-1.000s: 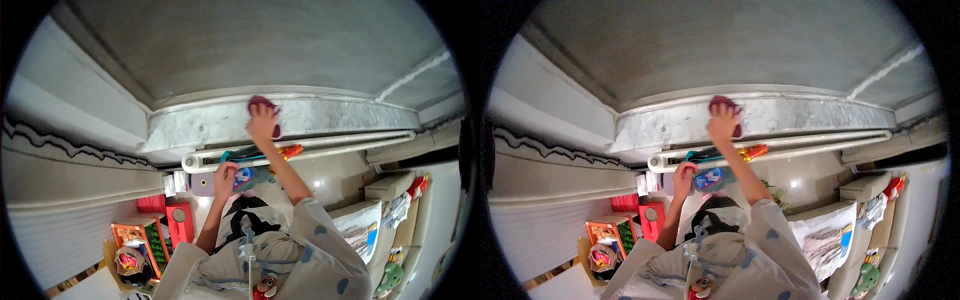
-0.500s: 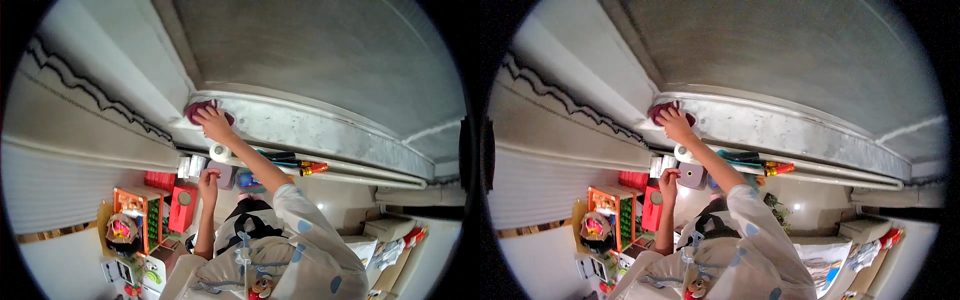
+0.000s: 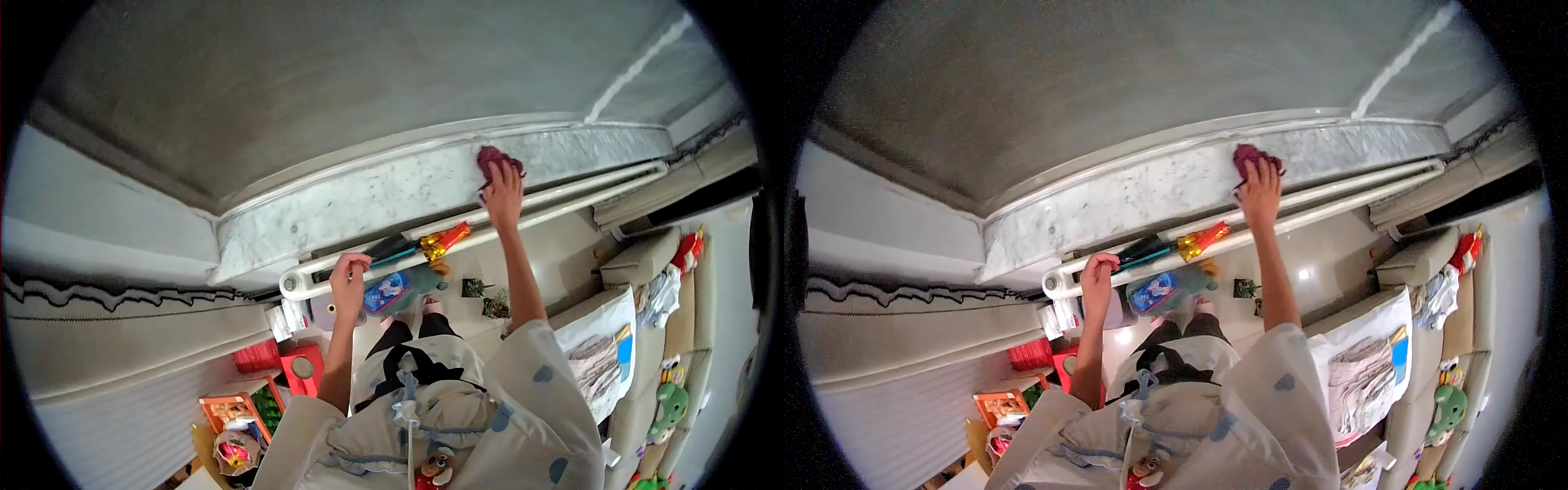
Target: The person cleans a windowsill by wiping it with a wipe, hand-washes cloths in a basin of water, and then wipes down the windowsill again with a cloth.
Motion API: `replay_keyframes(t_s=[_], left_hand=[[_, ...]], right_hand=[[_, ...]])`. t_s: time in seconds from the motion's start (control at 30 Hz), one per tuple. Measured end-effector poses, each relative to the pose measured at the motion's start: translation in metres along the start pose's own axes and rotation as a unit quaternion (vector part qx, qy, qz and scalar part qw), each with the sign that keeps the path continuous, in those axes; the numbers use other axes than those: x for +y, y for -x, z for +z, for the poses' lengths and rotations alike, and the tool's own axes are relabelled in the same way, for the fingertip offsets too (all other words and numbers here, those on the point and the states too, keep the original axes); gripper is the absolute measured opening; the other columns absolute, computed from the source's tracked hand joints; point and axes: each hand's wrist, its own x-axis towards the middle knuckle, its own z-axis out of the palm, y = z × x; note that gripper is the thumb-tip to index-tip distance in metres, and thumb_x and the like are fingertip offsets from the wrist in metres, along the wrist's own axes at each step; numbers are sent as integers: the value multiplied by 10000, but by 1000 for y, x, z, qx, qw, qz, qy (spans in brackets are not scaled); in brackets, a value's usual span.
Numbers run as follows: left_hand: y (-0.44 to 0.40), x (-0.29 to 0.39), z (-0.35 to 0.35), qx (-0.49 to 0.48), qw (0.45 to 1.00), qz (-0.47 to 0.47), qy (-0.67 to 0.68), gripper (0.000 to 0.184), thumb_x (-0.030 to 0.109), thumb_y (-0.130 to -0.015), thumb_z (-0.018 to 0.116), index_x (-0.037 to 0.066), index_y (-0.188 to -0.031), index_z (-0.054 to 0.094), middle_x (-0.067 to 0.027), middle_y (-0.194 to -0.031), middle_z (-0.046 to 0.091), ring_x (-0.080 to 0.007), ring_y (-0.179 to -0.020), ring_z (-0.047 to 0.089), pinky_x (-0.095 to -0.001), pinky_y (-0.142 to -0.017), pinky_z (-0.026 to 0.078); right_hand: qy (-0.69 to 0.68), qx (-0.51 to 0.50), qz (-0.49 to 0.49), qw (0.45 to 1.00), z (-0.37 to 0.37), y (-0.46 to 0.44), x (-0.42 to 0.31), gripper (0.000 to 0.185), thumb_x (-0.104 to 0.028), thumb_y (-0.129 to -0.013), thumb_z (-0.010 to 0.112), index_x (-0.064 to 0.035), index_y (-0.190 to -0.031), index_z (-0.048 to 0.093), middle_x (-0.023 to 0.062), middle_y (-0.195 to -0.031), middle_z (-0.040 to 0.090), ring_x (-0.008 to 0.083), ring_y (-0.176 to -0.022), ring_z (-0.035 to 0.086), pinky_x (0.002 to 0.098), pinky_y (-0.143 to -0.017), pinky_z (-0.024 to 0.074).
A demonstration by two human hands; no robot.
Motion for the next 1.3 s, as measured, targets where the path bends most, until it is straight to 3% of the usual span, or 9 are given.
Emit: replay_keyframes(t_s=[0.17, 0.3, 0.33, 0.4, 0.57, 0.7, 0.97, 1.13, 1.3], left_hand=[[4, -8, 38, -32, 999, 18, 0, 133, -32, -811, 427, 4, -807, 555, -39, -738, 550, -92, -667, 513, -206, -625, 409], [2, 3, 81, -37, 999, 25, -30, 137, -16, -828, 412, -9, -825, 549, -34, -749, 552, -86, -663, 501, -201, -629, 409], [0, 5, 94, -26, 999, 37, -27, 130, -24, -818, 423, -1, -811, 551, -37, -743, 548, -91, -656, 508, -205, -613, 409], [0, 14, 116, -4, 994, 60, -88, 121, -37, -800, 436, 2, -793, 550, -39, -742, 536, -95, -644, 511, -204, -587, 406], [0, 13, 156, 25, 997, 62, -35, 133, -49, -787, 431, 3, -788, 554, -26, -719, 520, -82, -617, 486, -188, -568, 386], [-3, 5, 192, -10, 999, 37, -34, 123, -47, -790, 438, -2, -788, 553, -37, -728, 524, -82, -618, 490, -187, -576, 391], [3, -1, 228, -84, 995, 37, -33, 128, -29, -824, 429, 16, -817, 548, -27, -749, 545, -69, -636, 483, -189, -583, 402], [6, -6, 229, -75, 997, 23, -19, 123, -33, -826, 431, 6, -811, 546, -38, -774, 553, -79, -648, 498, -197, -601, 416], [-1, -6, 234, -53, 996, 58, -51, 114, -51, -786, 442, -9, -796, 547, -54, -747, 560, -104, -645, 536, -213, -574, 426]], right_hand=[[2, 13, 55, 998, 22, 10, -15, 452, -130, -686, 546, -99, -1135, 505, 136, -1211, 431, 347, -1144, 354, 512, -940, 270], [-180, -23, -58, 982, 46, 25, -106, 370, -86, -625, 533, -111, -992, 570, 110, -1085, 504, 295, -1020, 469, 459, -825, 368], [-205, -200, -38, 957, 65, 24, -130, 356, -87, -644, 522, -121, -995, 568, 106, -1090, 499, 283, -1020, 469, 429, -819, 381], [-195, -121, -209, 951, 26, 28, -157, 377, -139, -709, 505, -156, -1085, 539, 97, -1184, 460, 292, -1078, 443, 402, -843, 381], [-278, -97, -363, 884, 20, 12, -96, 482, -194, -746, 500, -193, -1224, 437, 91, -1284, 386, 303, -1152, 394, 407, -888, 361], [-97, -126, -436, 886, 3, -3, 4, 584, -135, -749, 490, -250, -1297, 325, 75, -1307, 354, 282, -1163, 386, 401, -925, 337], [-80, -141, -264, 951, -18, -32, 192, 477, -194, -749, 546, -246, -1213, 445, 49, -1226, 442, 264, -1139, 401, 393, -882, 356], [-118, -128, -212, 962, -22, -34, 172, 437, -198, -762, 561, -203, -1189, 474, 60, -1204, 450, 270, -1131, 387, 420, -888, 334], [-178, -138, -242, 944, 13, -45, 63, 429, -201, -716, 570, -141, -1136, 509, 110, -1182, 445, 327, -1105, 379, 448, -908, 313]])
